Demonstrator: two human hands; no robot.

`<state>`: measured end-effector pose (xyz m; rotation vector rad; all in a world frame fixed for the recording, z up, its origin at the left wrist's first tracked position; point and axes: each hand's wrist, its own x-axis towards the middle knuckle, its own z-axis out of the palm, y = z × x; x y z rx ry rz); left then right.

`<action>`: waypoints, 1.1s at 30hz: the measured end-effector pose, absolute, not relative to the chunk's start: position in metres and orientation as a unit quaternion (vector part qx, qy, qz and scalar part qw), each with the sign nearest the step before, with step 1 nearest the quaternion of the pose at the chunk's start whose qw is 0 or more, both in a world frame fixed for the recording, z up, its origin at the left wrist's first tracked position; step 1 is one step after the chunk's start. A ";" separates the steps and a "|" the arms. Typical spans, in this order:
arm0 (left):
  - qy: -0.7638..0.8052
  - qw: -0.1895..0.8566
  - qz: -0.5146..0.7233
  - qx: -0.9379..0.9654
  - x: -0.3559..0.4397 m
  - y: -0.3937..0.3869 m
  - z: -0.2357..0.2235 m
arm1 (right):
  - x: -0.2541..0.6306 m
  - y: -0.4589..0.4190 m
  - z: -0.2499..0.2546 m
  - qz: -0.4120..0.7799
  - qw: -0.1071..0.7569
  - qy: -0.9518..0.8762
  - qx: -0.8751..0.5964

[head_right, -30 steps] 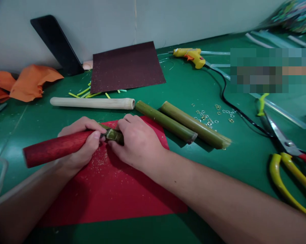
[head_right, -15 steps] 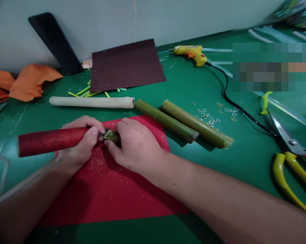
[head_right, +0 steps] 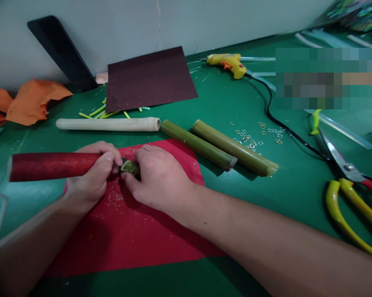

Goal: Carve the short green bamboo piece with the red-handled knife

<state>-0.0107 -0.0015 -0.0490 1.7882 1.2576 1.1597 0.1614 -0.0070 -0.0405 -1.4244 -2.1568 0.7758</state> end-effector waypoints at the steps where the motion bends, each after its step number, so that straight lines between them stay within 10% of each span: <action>1: 0.481 0.332 0.438 0.683 -0.011 -0.002 -0.048 | 0.161 -0.007 -0.041 0.281 0.221 -0.780 -0.514; 33: 0.514 0.326 0.424 0.671 -0.006 -0.006 -0.045 | 0.162 -0.008 -0.039 0.309 0.215 -0.770 -0.515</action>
